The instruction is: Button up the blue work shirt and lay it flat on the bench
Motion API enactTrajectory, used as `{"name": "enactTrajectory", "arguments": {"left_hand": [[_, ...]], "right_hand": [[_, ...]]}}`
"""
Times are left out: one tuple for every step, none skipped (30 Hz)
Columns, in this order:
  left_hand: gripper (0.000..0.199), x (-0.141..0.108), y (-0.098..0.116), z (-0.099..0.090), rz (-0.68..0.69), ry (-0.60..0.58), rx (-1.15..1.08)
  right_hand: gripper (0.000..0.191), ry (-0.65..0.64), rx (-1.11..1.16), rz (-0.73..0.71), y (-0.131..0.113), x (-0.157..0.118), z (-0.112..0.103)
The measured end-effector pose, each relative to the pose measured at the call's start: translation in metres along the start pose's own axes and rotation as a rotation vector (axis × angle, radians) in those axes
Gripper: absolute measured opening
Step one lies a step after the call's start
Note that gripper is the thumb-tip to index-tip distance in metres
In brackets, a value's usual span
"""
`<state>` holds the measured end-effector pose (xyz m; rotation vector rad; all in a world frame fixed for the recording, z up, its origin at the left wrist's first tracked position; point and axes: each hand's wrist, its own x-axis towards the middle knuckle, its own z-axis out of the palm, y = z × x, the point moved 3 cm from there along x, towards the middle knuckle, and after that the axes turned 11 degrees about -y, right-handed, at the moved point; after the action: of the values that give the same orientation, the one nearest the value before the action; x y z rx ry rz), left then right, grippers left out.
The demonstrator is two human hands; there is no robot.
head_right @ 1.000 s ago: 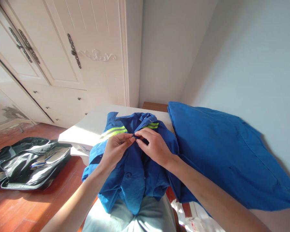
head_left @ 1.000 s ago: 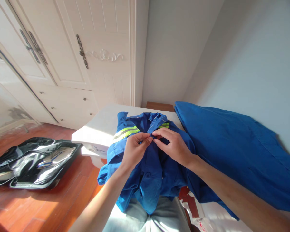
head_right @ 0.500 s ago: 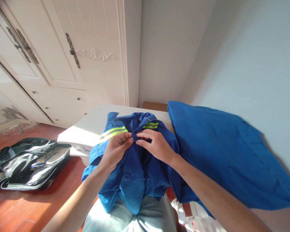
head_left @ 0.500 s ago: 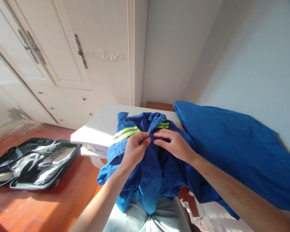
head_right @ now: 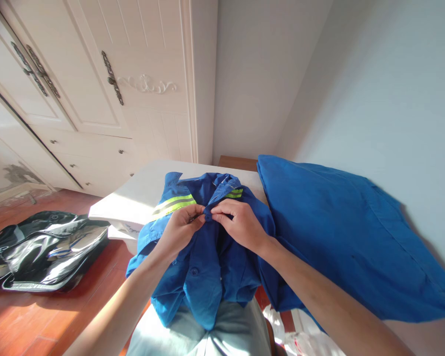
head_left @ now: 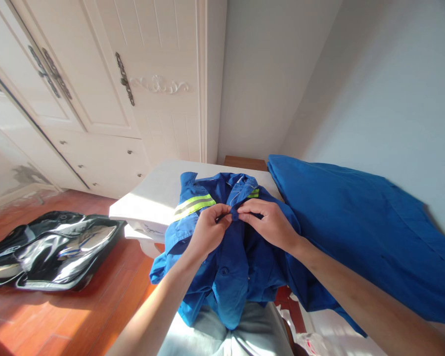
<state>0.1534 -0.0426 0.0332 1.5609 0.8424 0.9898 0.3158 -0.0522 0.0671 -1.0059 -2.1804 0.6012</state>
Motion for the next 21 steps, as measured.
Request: {"name": "enactTrajectory", "arguments": {"left_hand": [[0.012, 0.0, -0.0002, 0.0001, -0.001, -0.003, 0.001], [0.012, 0.0, -0.0002, 0.0001, 0.0, -0.006, 0.004], [0.012, 0.0, -0.0002, 0.0001, 0.002, -0.008, 0.011], [0.013, -0.0001, 0.0, -0.0001, 0.005, -0.008, 0.02], [0.013, -0.0002, 0.0002, -0.0003, 0.009, -0.01, 0.028], [0.014, -0.0004, 0.0005, -0.0005, 0.012, -0.013, 0.034], [0.014, -0.0007, 0.0007, -0.0008, 0.012, -0.015, 0.038], [0.015, -0.0011, 0.0008, -0.0013, 0.009, -0.015, 0.042], [0.015, -0.0015, 0.0008, -0.0019, 0.003, -0.011, 0.045], [0.016, -0.002, 0.0005, -0.0026, -0.005, -0.003, 0.049], [0.016, -0.0024, 0.0, -0.0032, -0.013, 0.003, 0.054], [0.016, -0.0028, -0.0005, -0.0037, -0.02, 0.007, 0.057], [0.016, -0.003, -0.001, -0.0041, -0.025, 0.009, 0.058], [0.016, -0.0032, -0.0014, -0.0042, -0.027, 0.009, 0.057], [0.016, -0.0032, -0.0016, -0.0043, -0.029, 0.009, 0.057], [0.015, -0.0031, -0.0015, -0.0042, -0.031, 0.009, 0.06], [0.015, -0.003, -0.0011, -0.0042, -0.034, 0.009, 0.064], [0.015, -0.0027, -0.0002, -0.0041, -0.036, 0.009, 0.072], [0.014, -0.0024, 0.0009, -0.004, -0.038, 0.005, 0.084], [0.014, -0.0021, 0.0022, -0.004, -0.038, 0.0, 0.098], [0.013, -0.0017, 0.0035, -0.0041, -0.039, -0.004, 0.111]], "right_hand": [[0.009, 0.0, -0.001, 0.001, -0.0005, 0.0, 0.0], [0.009, -0.001, -0.001, 0.002, -0.001, -0.0001, 0.0], [0.009, -0.002, -0.001, 0.002, -0.0016, -0.0002, 0.0001], [0.009, -0.003, -0.002, 0.002, -0.0021, -0.0005, 0.0001], [0.009, -0.005, -0.004, 0.003, -0.0025, -0.0008, 0.0001], [0.009, -0.008, -0.006, 0.004, -0.0028, -0.0011, 0.0002], [0.01, -0.011, -0.007, 0.006, -0.0031, -0.0014, 0.0003], [0.01, -0.015, -0.007, 0.008, -0.0032, -0.0016, 0.0004], [0.01, -0.018, -0.006, 0.01, -0.0034, -0.0017, 0.0007], [0.01, -0.022, -0.005, 0.013, -0.0035, -0.0017, 0.001], [0.01, -0.026, -0.004, 0.015, -0.0037, -0.0017, 0.0014], [0.01, -0.029, -0.003, 0.018, -0.0039, -0.0016, 0.0018], [0.011, -0.031, -0.002, 0.022, -0.0042, -0.0016, 0.0021], [0.011, -0.035, 0.001, 0.029, -0.0044, -0.0014, 0.0026], [0.011, -0.038, 0.005, 0.04, -0.0046, -0.0014, 0.0029], [0.011, -0.042, 0.01, 0.053, -0.0047, -0.0013, 0.0032], [0.011, -0.044, 0.016, 0.068, -0.0047, -0.0012, 0.0033], [0.011, -0.047, 0.024, 0.085, -0.0045, -0.0012, 0.0034], [0.012, -0.051, 0.032, 0.101, -0.004, -0.001, 0.0036], [0.012, -0.054, 0.041, 0.116, -0.0034, -0.0008, 0.0036], [0.012, -0.056, 0.052, 0.133, -0.0026, -0.0006, 0.0037]]}}
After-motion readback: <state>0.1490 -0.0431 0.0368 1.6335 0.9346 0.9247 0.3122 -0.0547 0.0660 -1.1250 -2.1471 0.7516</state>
